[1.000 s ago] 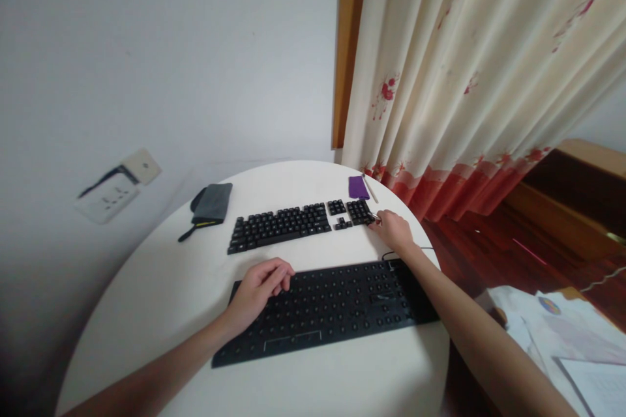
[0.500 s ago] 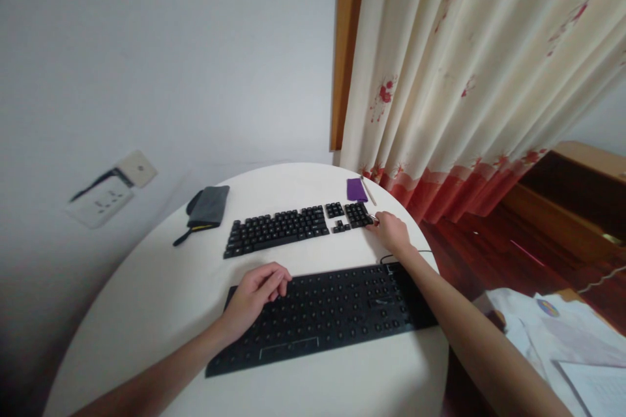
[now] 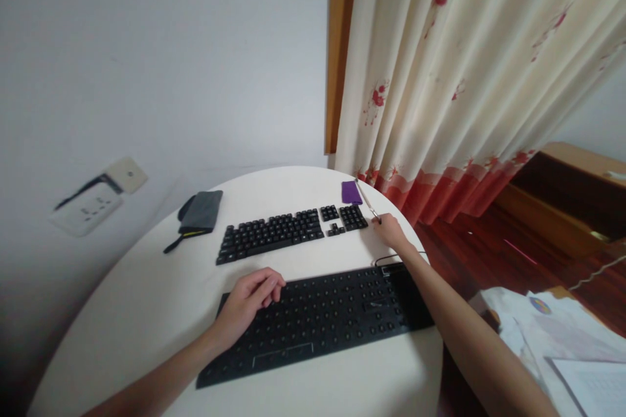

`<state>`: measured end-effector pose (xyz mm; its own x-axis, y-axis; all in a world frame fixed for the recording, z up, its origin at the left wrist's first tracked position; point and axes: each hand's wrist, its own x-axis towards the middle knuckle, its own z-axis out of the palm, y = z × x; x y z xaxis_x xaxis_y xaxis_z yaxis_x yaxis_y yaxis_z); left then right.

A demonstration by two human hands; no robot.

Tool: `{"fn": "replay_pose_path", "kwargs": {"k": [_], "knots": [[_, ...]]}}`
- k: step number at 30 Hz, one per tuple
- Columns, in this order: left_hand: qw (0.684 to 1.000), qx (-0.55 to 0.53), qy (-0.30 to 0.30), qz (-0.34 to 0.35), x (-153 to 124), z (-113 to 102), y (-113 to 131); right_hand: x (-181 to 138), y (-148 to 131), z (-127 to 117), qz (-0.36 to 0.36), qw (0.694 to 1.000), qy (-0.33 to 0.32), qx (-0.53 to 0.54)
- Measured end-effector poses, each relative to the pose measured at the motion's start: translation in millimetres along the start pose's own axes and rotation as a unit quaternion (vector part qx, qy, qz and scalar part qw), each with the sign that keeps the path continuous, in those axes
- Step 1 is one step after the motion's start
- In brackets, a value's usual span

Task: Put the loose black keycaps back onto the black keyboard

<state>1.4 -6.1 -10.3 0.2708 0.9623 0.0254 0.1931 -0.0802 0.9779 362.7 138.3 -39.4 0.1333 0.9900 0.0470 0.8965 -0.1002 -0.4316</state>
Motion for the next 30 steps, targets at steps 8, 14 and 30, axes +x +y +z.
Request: {"fn": "replay_pose_path", "kwargs": {"k": [8,14,30], "knots": [[1.0,0.0,0.001,0.005,1,1,2,-1,1,6,-0.023,0.999,-0.017,0.038],[1.0,-0.002,0.005,0.002,1,1,0,1,6,3,-0.008,0.999,0.018,0.047],[1.0,0.003,0.013,-0.009,2,1,-1,37,22,-11,0.048,0.995,0.091,-0.009]]}}
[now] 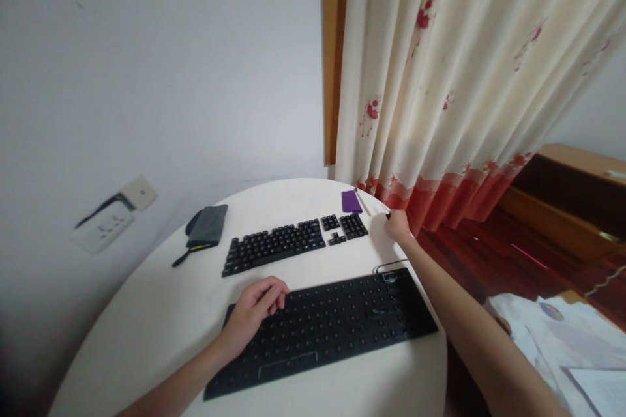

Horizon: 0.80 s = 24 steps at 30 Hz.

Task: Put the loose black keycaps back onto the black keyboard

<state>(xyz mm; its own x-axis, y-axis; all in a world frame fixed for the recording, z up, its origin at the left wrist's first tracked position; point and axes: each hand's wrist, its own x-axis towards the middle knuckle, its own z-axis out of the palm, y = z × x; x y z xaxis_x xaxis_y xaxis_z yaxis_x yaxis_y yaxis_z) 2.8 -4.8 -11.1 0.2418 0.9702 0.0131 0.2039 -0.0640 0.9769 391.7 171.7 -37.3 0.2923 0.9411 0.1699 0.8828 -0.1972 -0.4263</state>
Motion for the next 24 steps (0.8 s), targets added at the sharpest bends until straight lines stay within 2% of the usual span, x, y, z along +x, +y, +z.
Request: {"fn": "replay_pose_path", "kwargs": {"k": [12,24], "knots": [[1.0,-0.01,-0.002,-0.001,-1,1,2,61,-27,15,0.04,0.998,-0.003,-0.046],[1.0,-0.008,-0.024,-0.011,-3,1,-1,71,-32,35,0.046,0.997,-0.018,-0.059]]}}
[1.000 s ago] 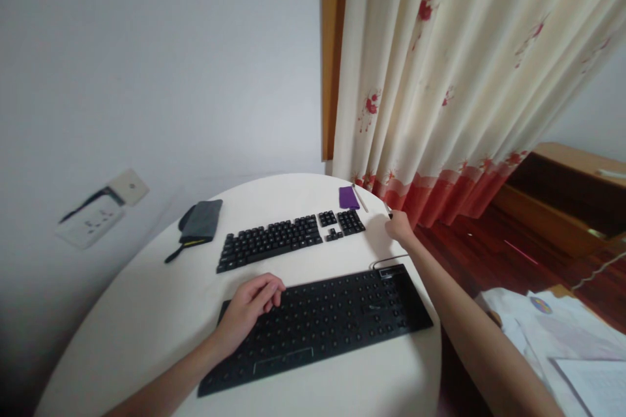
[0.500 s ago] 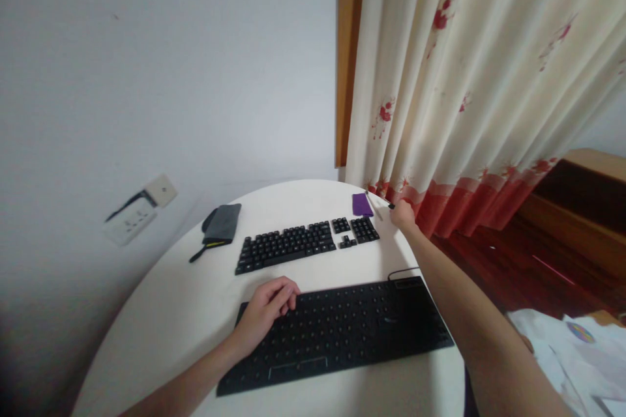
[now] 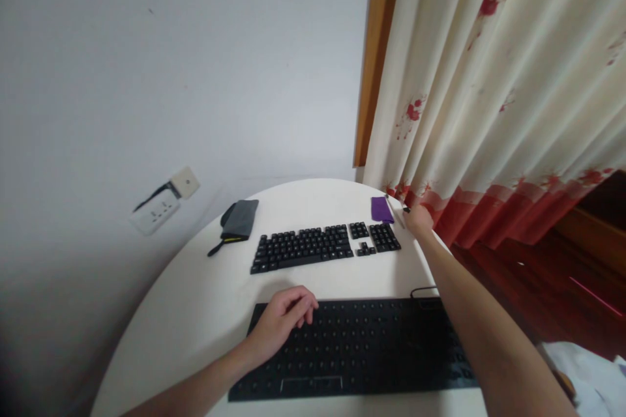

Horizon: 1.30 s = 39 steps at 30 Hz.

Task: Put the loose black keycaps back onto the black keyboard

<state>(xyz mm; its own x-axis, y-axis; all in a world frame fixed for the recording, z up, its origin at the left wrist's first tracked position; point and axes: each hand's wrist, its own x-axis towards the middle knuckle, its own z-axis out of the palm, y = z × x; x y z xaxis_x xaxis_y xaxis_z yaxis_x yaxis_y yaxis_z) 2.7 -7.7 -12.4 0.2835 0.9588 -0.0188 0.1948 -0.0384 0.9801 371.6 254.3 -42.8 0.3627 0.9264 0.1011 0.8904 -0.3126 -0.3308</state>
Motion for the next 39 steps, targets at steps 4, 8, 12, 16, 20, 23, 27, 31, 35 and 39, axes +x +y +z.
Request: {"fn": "replay_pose_path", "kwargs": {"k": [4,8,12,16,20,23,27,31,35,39], "knots": [[1.0,0.002,-0.001,0.004,1,-1,-3,-2,3,-2,-0.023,1.0,-0.016,0.004],[1.0,0.002,0.002,0.006,1,0,-3,-7,6,-8,-0.064,0.997,-0.038,0.029],[1.0,-0.001,0.007,0.004,3,1,-4,-11,6,-10,-0.075,0.994,-0.046,0.061],[1.0,-0.001,0.014,0.002,5,1,-6,-16,8,-16,-0.047,0.993,-0.028,0.103],[1.0,-0.013,0.002,0.004,6,-1,-7,-28,11,-33,-0.033,0.986,0.034,0.162],[0.999,-0.022,-0.011,0.024,5,-3,-5,-48,8,-48,-0.041,0.973,0.075,0.213],[0.996,0.006,0.049,0.081,8,-15,-1,-98,-8,-62,-0.085,0.955,0.079,0.273],[0.966,0.093,0.198,0.138,23,-51,0,-170,-35,-71,-0.179,0.914,0.087,0.354],[0.907,0.187,0.357,0.122,39,-110,-12,-224,-57,-71,-0.262,0.885,0.066,0.379],[0.86,0.281,0.416,0.092,50,-158,-35,-245,-65,-60,-0.319,0.867,0.03,0.383]]}}
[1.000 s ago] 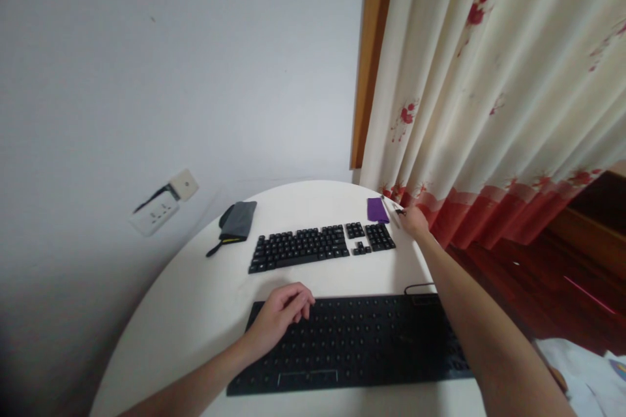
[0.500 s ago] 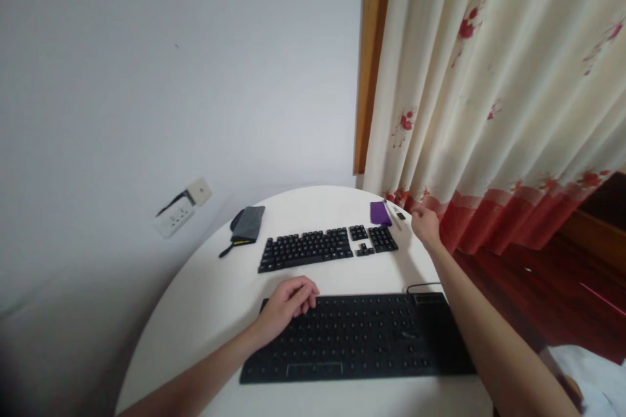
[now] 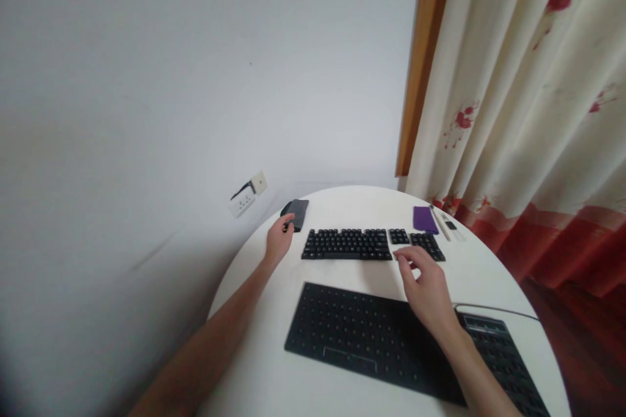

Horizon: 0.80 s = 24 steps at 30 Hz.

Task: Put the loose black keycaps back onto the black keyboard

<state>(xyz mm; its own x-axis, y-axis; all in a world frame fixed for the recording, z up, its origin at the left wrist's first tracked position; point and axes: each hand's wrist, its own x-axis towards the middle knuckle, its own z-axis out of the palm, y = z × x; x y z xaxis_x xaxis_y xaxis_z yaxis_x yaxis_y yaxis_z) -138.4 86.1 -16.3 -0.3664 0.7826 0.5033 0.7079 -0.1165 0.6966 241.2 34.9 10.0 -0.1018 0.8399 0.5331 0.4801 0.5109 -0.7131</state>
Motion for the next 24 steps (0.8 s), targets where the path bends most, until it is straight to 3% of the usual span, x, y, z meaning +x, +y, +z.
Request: {"fn": "replay_pose_path", "kwargs": {"k": [7,14,20,24], "knots": [[0.988,0.142,-0.055,0.021,31,25,-41,-9,10,10,0.0,0.999,-0.032,0.01],[0.968,0.221,-0.118,-0.004,60,40,-55,-1,33,2,0.007,0.998,0.055,-0.017],[0.967,0.228,-0.107,-0.036,57,40,-55,1,50,2,0.012,0.997,0.075,-0.029],[0.974,0.201,-0.076,-0.075,52,24,-49,0,45,4,0.007,0.998,0.062,-0.023]]}}
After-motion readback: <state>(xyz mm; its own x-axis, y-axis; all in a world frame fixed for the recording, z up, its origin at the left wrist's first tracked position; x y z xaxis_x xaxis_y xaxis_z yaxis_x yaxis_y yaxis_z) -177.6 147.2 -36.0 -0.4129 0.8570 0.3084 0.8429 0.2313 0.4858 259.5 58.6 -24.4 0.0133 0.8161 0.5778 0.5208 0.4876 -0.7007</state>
